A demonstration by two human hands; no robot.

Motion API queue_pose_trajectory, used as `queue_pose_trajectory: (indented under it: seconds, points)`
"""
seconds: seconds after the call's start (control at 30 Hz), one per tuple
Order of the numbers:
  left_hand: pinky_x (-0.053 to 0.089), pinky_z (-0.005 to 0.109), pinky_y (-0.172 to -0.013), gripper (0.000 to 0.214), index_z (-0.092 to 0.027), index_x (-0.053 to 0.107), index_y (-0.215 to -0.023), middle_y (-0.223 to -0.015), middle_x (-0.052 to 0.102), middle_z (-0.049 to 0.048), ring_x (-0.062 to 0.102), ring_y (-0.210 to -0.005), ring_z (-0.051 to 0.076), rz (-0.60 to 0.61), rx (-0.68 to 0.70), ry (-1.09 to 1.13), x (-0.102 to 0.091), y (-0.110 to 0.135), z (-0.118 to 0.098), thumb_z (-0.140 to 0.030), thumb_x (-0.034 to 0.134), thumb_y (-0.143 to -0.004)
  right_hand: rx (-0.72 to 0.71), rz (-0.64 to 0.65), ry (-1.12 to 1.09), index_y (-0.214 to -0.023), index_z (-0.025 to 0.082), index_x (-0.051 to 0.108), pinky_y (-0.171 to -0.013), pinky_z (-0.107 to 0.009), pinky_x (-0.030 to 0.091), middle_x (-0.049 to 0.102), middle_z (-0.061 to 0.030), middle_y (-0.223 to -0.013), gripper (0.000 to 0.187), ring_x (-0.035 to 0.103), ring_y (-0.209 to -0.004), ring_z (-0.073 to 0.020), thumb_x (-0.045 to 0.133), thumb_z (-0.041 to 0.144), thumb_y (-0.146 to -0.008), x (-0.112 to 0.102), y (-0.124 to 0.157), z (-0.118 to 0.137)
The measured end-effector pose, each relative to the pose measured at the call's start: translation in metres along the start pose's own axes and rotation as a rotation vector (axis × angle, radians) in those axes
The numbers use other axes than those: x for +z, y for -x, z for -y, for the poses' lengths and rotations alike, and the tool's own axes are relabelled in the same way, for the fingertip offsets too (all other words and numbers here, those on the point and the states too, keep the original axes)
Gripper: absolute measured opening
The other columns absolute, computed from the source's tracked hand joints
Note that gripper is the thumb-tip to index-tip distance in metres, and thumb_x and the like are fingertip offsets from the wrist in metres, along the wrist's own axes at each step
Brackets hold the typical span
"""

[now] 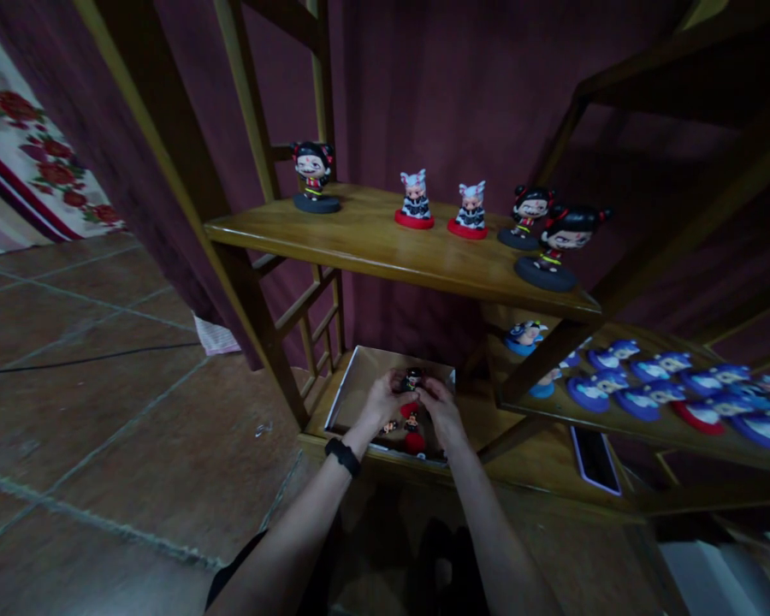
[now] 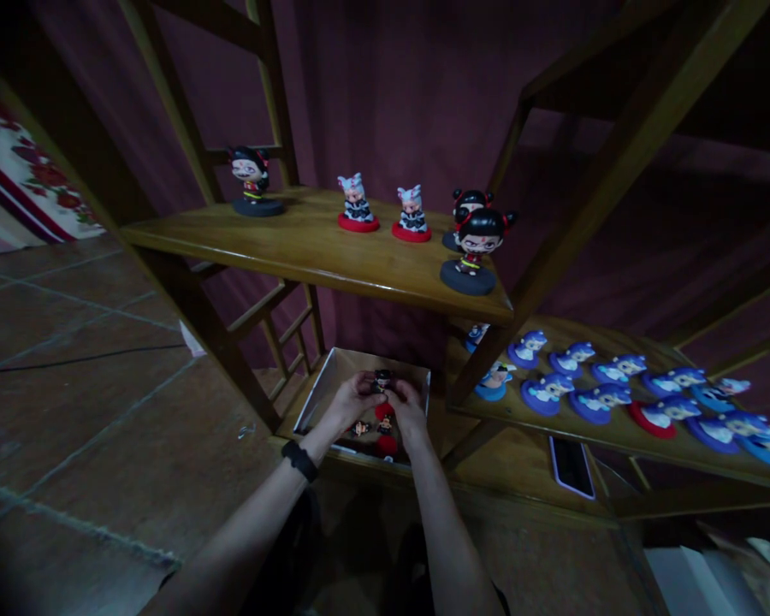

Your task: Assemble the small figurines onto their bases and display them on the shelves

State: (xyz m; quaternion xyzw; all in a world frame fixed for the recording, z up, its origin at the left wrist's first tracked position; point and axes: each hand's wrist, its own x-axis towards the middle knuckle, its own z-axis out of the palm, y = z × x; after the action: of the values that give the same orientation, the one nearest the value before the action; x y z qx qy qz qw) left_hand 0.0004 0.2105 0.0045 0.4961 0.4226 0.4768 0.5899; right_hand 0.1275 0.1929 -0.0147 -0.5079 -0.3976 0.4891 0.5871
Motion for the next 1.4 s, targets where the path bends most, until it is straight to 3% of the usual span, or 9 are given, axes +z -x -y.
queue_pose_trajectory:
  seconds: [0.07,0.23,0.43,0.67,1.07,1.27,1.4]
  points:
    - [0.049,0.029,-0.075,0.041,-0.017,0.059,-0.093,-0.086,0.066,0.0049,0.061,-0.082,0.018,0.038,0.099,-0.174,0.002,0.002,-0.004,-0.015,0.074,-0.055,-0.009,-0.008,-0.079,-0.088,0.021,0.064,-0.085,-0.032,0.043,0.067,-0.0017,-0.093,0.028,0.059,-0.09,-0.0173,0.067,0.027,-0.061,0.0,0.0,0.003]
    - [0.042,0.034,-0.09,0.042,-0.019,0.057,-0.11,-0.11,0.059,0.0103,0.056,-0.101,0.023,-0.011,0.313,-0.631,0.01,0.014,-0.003,-0.01,0.061,-0.069,0.049,0.024,-0.253,-0.086,0.021,0.063,-0.08,-0.032,0.047,0.068,-0.0014,-0.088,0.032,0.061,-0.086,-0.0179,0.068,0.018,-0.055,-0.005,0.001,0.003]
    - [0.04,0.034,-0.093,0.042,-0.017,0.045,-0.123,-0.119,0.052,0.0144,0.055,-0.106,0.024,0.042,0.341,-0.884,0.018,0.03,-0.003,-0.014,0.048,-0.081,0.125,0.007,-0.338,-0.079,0.023,0.063,-0.071,-0.029,0.051,0.069,0.0007,-0.084,0.027,0.063,-0.081,-0.0171,0.066,0.013,-0.054,-0.013,0.002,-0.005]
    - [0.039,0.033,-0.094,0.05,-0.013,0.039,-0.128,-0.12,0.049,0.0165,0.05,-0.111,0.024,0.117,0.447,-1.119,0.022,0.034,-0.009,-0.002,0.037,-0.079,0.148,0.047,-0.286,-0.079,0.024,0.064,-0.073,-0.031,0.052,0.069,0.0,-0.085,0.027,0.063,-0.087,-0.0189,0.064,0.01,-0.055,-0.02,0.001,-0.006]
    - [0.041,0.033,-0.091,0.052,-0.014,0.041,-0.124,-0.116,0.049,0.0148,0.052,-0.107,0.024,0.13,0.484,-1.158,0.022,0.036,-0.007,0.001,0.038,-0.075,0.173,0.043,-0.269,-0.084,0.025,0.062,-0.072,-0.032,0.052,0.069,0.0003,-0.086,0.033,0.063,-0.086,-0.0197,0.065,0.012,-0.054,-0.017,0.004,-0.004]
    - [0.042,0.029,-0.085,0.047,-0.018,0.045,-0.122,-0.115,0.052,0.0127,0.056,-0.099,0.021,0.058,0.392,-0.988,0.02,0.034,-0.004,-0.005,0.043,-0.077,0.133,0.032,-0.25,-0.078,0.024,0.062,-0.071,-0.032,0.052,0.069,-0.0002,-0.084,0.026,0.063,-0.086,-0.0201,0.066,0.014,-0.055,-0.017,0.004,-0.008]
    - [0.044,0.028,-0.08,0.038,-0.018,0.056,-0.109,-0.103,0.058,0.0094,0.058,-0.091,0.021,0.001,0.301,-0.796,0.016,0.026,0.0,-0.01,0.056,-0.072,0.168,0.047,-0.254,-0.075,0.022,0.064,-0.072,-0.03,0.051,0.07,-0.0018,-0.087,0.019,0.063,-0.089,-0.0203,0.067,0.018,-0.057,-0.016,0.004,-0.01]
